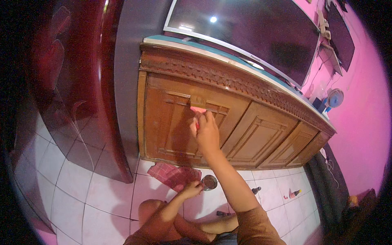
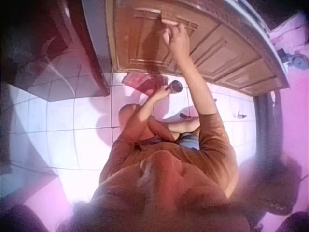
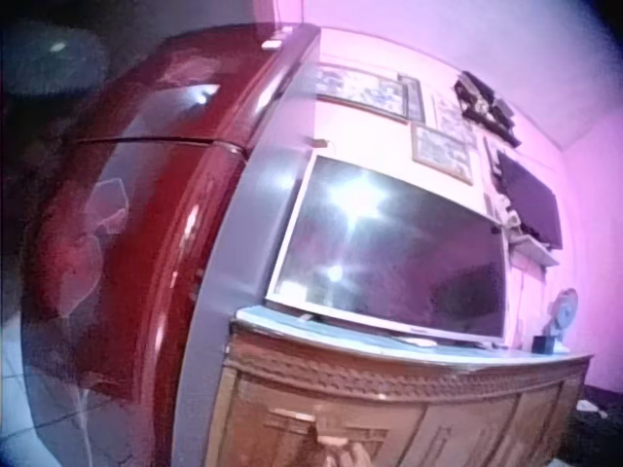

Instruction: The person paints a wooden cabinet using a brush dipped into a container, applying the paint to the front panels and decorative trim.

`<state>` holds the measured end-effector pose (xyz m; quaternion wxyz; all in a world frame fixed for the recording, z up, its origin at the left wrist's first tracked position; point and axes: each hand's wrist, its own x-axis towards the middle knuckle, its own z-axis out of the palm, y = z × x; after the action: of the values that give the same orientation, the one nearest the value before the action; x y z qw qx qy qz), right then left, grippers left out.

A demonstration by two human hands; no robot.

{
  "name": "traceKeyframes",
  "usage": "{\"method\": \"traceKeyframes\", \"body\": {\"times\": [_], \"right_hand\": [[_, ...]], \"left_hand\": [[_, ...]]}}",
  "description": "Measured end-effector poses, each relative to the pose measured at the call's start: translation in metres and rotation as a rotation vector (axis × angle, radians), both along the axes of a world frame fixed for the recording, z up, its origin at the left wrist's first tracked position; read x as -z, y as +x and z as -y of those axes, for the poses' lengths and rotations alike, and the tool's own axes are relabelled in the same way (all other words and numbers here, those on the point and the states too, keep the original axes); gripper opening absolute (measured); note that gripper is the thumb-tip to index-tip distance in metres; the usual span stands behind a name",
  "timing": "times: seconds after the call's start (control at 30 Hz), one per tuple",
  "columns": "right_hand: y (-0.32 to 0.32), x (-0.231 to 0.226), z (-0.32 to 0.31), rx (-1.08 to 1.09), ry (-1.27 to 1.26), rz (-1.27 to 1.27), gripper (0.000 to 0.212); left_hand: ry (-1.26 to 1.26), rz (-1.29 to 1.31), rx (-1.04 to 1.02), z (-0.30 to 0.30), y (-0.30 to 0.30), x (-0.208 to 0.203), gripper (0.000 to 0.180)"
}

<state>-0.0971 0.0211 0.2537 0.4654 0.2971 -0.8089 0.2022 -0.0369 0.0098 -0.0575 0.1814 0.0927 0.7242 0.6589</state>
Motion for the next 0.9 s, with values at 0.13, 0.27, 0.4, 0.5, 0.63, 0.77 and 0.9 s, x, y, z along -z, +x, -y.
{"method": "traceKeyframes", "body": {"times": [0.13,0.27,0.4,0.5,0.63,0.77,0.9], "right_hand": [[0.004,-0.009,0.013,-0.019,-0.062,0.017,0.027],[-0.007,-0.014,0.025,-0.006,-0.038,-0.080,0.025],[0.002,-0.011,0.039,-0.049,0.011,-0.020,0.026],[-0.003,-0.018,0.051,-0.049,-0.013,-0.098,0.027],[-0.004,-0.004,0.063,-0.043,0.030,-0.037,0.028],[0.003,-0.014,0.083,-0.080,0.018,0.063,0.031],[-0.002,-0.013,0.095,-0.064,0.017,-0.026,0.031]], "left_hand": [[0.032,0.078,0.002,-0.003,0.001,-0.007,0.040],[0.051,0.059,0.040,-0.006,0.001,-0.011,0.040],[0.040,0.052,0.024,0.000,0.002,-0.011,0.040],[0.033,0.043,0.042,-0.005,-0.001,-0.009,0.039],[0.012,0.021,0.041,-0.006,-0.003,0.001,0.039],[0.080,-0.003,0.022,-0.007,0.001,0.007,0.039],[0.104,-0.010,0.027,-0.010,0.001,0.002,0.037]]}}
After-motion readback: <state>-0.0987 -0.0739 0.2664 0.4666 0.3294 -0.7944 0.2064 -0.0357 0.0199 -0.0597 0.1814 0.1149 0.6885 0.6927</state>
